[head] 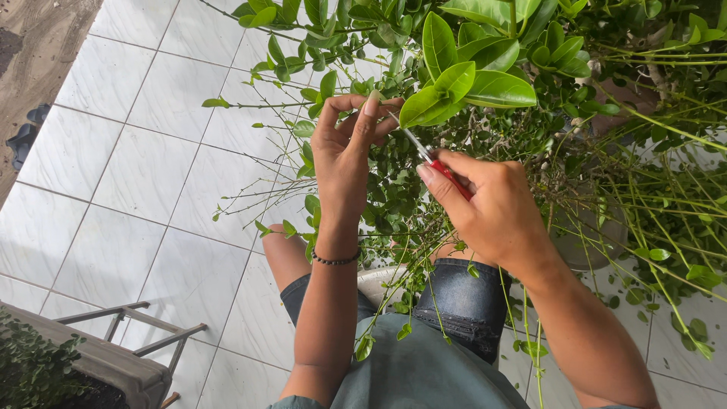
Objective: The person sits cross-legged on a tiled floor and uses red-handled pruning shears to trim the leaves and stems of a large potted plant. They hold the branches with one hand and cut them with the other, occasionally adjusting their position to reach different parts of the plant.
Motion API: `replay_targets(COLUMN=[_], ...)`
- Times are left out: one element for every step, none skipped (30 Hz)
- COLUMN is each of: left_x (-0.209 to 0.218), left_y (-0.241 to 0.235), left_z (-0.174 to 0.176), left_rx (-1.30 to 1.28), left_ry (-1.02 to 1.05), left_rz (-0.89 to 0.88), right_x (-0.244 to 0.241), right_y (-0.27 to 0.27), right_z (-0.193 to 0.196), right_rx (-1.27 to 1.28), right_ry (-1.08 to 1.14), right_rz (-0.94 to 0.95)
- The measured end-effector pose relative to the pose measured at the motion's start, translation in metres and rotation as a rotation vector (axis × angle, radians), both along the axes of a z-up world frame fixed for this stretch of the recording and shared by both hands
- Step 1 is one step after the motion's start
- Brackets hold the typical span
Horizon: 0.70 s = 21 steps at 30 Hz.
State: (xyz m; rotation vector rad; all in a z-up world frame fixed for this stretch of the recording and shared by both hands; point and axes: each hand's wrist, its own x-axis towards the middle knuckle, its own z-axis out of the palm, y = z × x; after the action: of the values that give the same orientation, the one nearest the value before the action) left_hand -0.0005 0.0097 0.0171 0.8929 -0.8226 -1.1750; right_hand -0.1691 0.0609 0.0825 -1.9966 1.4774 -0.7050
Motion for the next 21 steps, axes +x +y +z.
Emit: replay_targets(left_x=[-0.001, -0.001, -0.001, -0.001, -0.001, -0.001, -0.001, -0.002, -0.003, -0.002, -0.002, -0.002, -0.002, -0.002, -0.002, -0.002, -0.003, -0.003, -0.003, -0.003, -0.003], left_y=[0.0, -0.001, -0.001, -0.002, -0.004, -0.005, -0.005, -0.005, -0.005, -0.005, -0.005, -0.005, -0.005, -0.005, -0.006, -0.005, -0.005, -0.005, -0.005, -0.006, -0.006], left_z=[-0.001, -0.002, -0.002, -0.008, -0.014, -0.02, -0.019, -0.019, -0.019, -0.02, -0.021, -0.023, -0.023, -0.024, -0.025, -0.025, -0.024, -0.023, -0.024, -0.024, -0.025], left_rx=[0.0, -0.006, -0.013, -0.014, -0.052, -0.09, -0.09, -0.088, -0.086, -0.086, -0.087, -0.088, -0.088, -0.093, -0.099, -0.098, -0.092, -0.086, -0.086, -0.089, -0.094], left_ry=[0.0, 0.004, 0.008, 0.008, -0.01, -0.029, -0.029, -0.009, 0.011, 0.01, -0.002, -0.015, -0.015, -0.02, -0.025, -0.025, -0.027, -0.029, -0.028, -0.018, -0.007], left_rz=[-0.001, -0.005, -0.007, -0.005, -0.008, -0.011, -0.011, -0.012, -0.016, -0.016, -0.017, -0.018, -0.018, -0.021, -0.024, -0.024, -0.023, -0.022, -0.022, -0.026, -0.03], right_x=[-0.001, -0.001, -0.001, -0.003, -0.004, -0.006, -0.006, -0.006, -0.006, -0.006, -0.006, -0.007, -0.007, -0.007, -0.007, -0.006, -0.005, -0.004, -0.004, -0.004, -0.004], right_y=[-0.002, -0.003, -0.005, -0.007, -0.009, -0.011, -0.01, -0.01, -0.01, -0.01, -0.011, -0.011, -0.011, -0.012, -0.012, -0.012, -0.012, -0.012, -0.012, -0.013, -0.013], right_z=[-0.001, -0.002, -0.003, -0.01, -0.017, -0.024, -0.025, -0.025, -0.025, -0.026, -0.027, -0.028, -0.028, -0.027, -0.028, -0.026, -0.024, -0.022, -0.023, -0.024, -0.025], right_rx=[0.0, 0.074, 0.146, 0.145, 0.116, 0.086, 0.087, 0.086, 0.086, 0.086, 0.091, 0.095, 0.095, 0.103, 0.11, 0.111, 0.095, 0.079, 0.08, 0.049, 0.018], right_ry=[0.0, -0.035, -0.07, -0.069, -0.173, -0.276, -0.276, -0.272, -0.269, -0.269, -0.275, -0.28, -0.281, -0.284, -0.288, -0.288, -0.293, -0.298, -0.298, -0.287, -0.275], right_rz=[-0.001, -0.006, -0.008, -0.007, 0.009, 0.025, 0.026, 0.015, 0.003, 0.003, -0.007, -0.017, -0.018, -0.019, -0.021, -0.021, -0.022, -0.023, -0.022, -0.022, -0.021])
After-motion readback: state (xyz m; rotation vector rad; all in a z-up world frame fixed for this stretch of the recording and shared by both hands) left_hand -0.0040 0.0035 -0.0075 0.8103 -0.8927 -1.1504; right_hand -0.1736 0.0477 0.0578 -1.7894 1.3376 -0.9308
